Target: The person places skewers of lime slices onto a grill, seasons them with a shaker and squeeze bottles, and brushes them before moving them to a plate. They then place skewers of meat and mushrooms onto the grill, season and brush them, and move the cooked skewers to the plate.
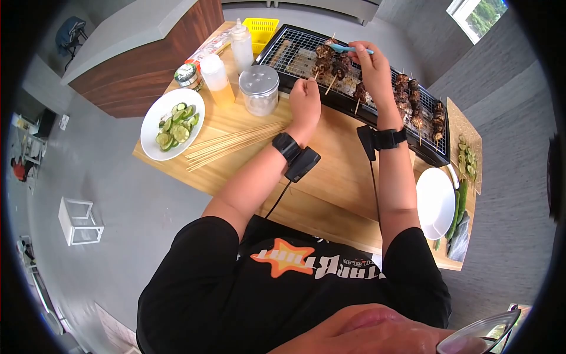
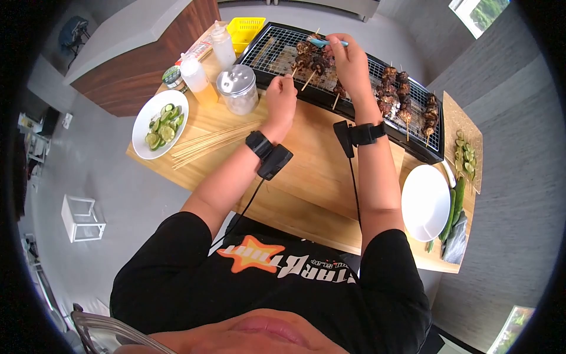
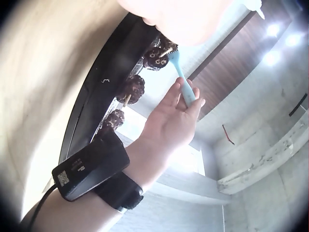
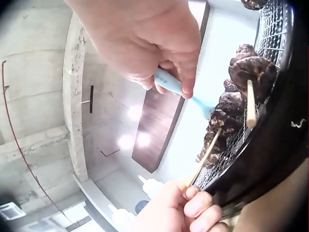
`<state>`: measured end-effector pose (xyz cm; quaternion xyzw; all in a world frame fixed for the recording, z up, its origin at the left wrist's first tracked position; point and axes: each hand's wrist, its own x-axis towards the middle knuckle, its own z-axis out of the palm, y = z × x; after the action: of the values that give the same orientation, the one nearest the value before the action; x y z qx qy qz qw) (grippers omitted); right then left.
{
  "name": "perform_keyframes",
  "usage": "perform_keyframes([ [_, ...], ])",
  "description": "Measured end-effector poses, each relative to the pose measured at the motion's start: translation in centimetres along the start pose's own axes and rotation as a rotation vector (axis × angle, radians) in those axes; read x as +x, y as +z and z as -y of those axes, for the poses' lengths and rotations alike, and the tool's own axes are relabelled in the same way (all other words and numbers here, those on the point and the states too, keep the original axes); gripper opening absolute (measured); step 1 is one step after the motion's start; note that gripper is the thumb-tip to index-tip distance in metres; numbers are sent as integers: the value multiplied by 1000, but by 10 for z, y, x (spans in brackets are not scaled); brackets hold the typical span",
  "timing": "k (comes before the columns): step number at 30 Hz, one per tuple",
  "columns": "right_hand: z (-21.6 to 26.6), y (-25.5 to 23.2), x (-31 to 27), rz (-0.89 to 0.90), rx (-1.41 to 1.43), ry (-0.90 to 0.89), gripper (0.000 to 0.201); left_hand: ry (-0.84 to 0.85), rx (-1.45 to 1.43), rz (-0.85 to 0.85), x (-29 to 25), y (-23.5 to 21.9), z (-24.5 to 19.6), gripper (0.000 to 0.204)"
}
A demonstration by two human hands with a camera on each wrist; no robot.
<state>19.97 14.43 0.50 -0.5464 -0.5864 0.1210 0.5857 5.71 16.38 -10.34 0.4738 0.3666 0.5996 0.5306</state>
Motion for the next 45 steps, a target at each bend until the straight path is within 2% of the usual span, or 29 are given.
perform_keyframes([
  [4, 34, -4, -4, -43, 164, 22, 29, -23, -15, -12, -1, 0, -3, 30],
  [7, 42, -4, -7, 116, 55, 130, 29, -36, -24, -23, -1, 2, -4, 29],
  [10, 56, -9, -9, 81, -10, 78, 30, -26, -27, -35, -1, 1, -7, 29],
  [13, 83, -15, -15, -74, 126, -97, 30, 25, 16, -38, 0, 2, -2, 28],
  [14, 93, -18, -21, -93, 134, -92, 27, 61, 63, -35, 4, 1, 2, 27],
  [18, 115, -35, -65, 39, -199, -43, 19, 62, 59, 9, 8, -2, 6, 27],
  [21, 147, -45, -115, 85, -351, -125, 15, -91, -104, 76, 1, -2, -13, 30],
  [23, 141, -53, -153, 98, -358, -207, 15, -125, -124, 146, -3, -2, -22, 31],
  [25, 147, -61, -194, 154, -361, -24, 16, -196, -47, 201, -7, -2, -33, 31],
  [32, 107, -82, -296, 240, -483, 56, 23, -266, 29, 375, -9, -4, -37, 35],
  [36, 97, -84, -315, 233, -531, -70, 26, -274, 36, 486, 2, -5, -31, 33],
  [37, 96, -83, -317, 213, -515, -71, 27, -307, 5, 552, 5, -7, -30, 26],
  [42, 92, -85, -321, 119, -438, -49, 30, -415, -111, 559, 7, -4, -36, 13],
  [45, 92, -89, -323, 69, -382, -40, 29, -344, -108, 562, -5, -1, -45, 16],
])
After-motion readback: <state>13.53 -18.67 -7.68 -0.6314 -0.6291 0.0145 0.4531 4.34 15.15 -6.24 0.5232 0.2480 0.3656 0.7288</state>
